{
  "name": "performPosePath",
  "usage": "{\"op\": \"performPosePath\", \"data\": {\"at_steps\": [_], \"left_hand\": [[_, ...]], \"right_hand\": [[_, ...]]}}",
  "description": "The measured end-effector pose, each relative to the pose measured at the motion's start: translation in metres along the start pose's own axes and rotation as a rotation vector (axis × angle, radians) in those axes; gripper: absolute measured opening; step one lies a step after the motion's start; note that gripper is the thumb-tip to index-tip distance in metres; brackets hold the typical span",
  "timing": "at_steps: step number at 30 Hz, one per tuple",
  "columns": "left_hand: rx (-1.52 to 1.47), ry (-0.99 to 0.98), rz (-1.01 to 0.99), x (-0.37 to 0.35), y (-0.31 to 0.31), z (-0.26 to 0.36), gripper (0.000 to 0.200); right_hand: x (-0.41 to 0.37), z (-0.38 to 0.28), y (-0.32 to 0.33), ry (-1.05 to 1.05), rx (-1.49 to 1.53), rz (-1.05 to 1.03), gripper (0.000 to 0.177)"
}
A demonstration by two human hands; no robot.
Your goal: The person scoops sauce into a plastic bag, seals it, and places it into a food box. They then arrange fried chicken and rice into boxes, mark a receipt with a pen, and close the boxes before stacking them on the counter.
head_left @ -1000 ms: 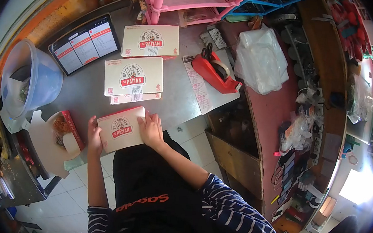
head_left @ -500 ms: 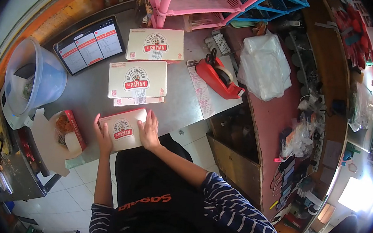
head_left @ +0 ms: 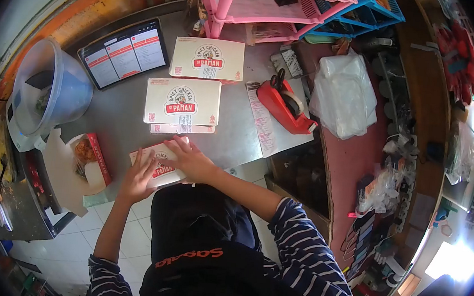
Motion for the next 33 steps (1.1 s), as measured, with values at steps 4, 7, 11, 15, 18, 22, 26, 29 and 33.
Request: {"op": "performPosePath", "data": {"at_steps": [4,7,11,15,18,22,26,29,33], "left_hand": [[0.077,-0.026,0.052,-0.014,-0.026,-0.008,0.066],[0.181,0.095,-0.034,-0.017,-0.033,0.005,0.065],[0.006,0.106,0.086,-0.025,-0.028,0.004,0.067],[0.44,0.623,0.744,-0.11,0.01,-0.031,0.068],[0.139,0.967,1.402,-0.187,0.053,-0.068,0.059],[-0.029,0.908,0.741,-0.241,0.001,-0.168,0.054],[-0.125,0.765,0.668,-0.23,0.047,-0.123,0.064],[-0.146,0.703,0.578,-0.249,0.059,-0.121,0.055],[-0.097,0.334,0.539,-0.255,0.067,-0.143,0.054]], "right_hand": [[-0.004,0.008,-0.043,0.166,-0.248,0.219,0.072],[-0.016,-0.004,-0.045,0.093,-0.156,0.252,0.067],[-0.012,-0.019,-0.045,-0.089,-0.17,0.188,0.071],[0.016,-0.039,-0.071,-0.108,-0.315,0.173,0.066],[0.053,-0.059,-0.077,-0.164,-0.268,0.235,0.063],[0.122,-0.072,-0.072,-0.21,-0.346,0.446,0.058],[0.189,-0.066,-0.059,-0.236,-0.423,0.541,0.056],[0.206,-0.084,-0.032,-0.257,-0.202,0.584,0.062],[0.206,-0.144,0.004,0.038,0.022,0.591,0.066]]}}
Point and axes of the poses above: each hand's wrist, its own x-axis towards the middle knuckle, its own y-axis out of the back of the hand, z = x × y, the point moved 4 cm from there along x, towards the middle knuckle, and after that the axes turned 1 degree about -y, right-handed, at the moved point
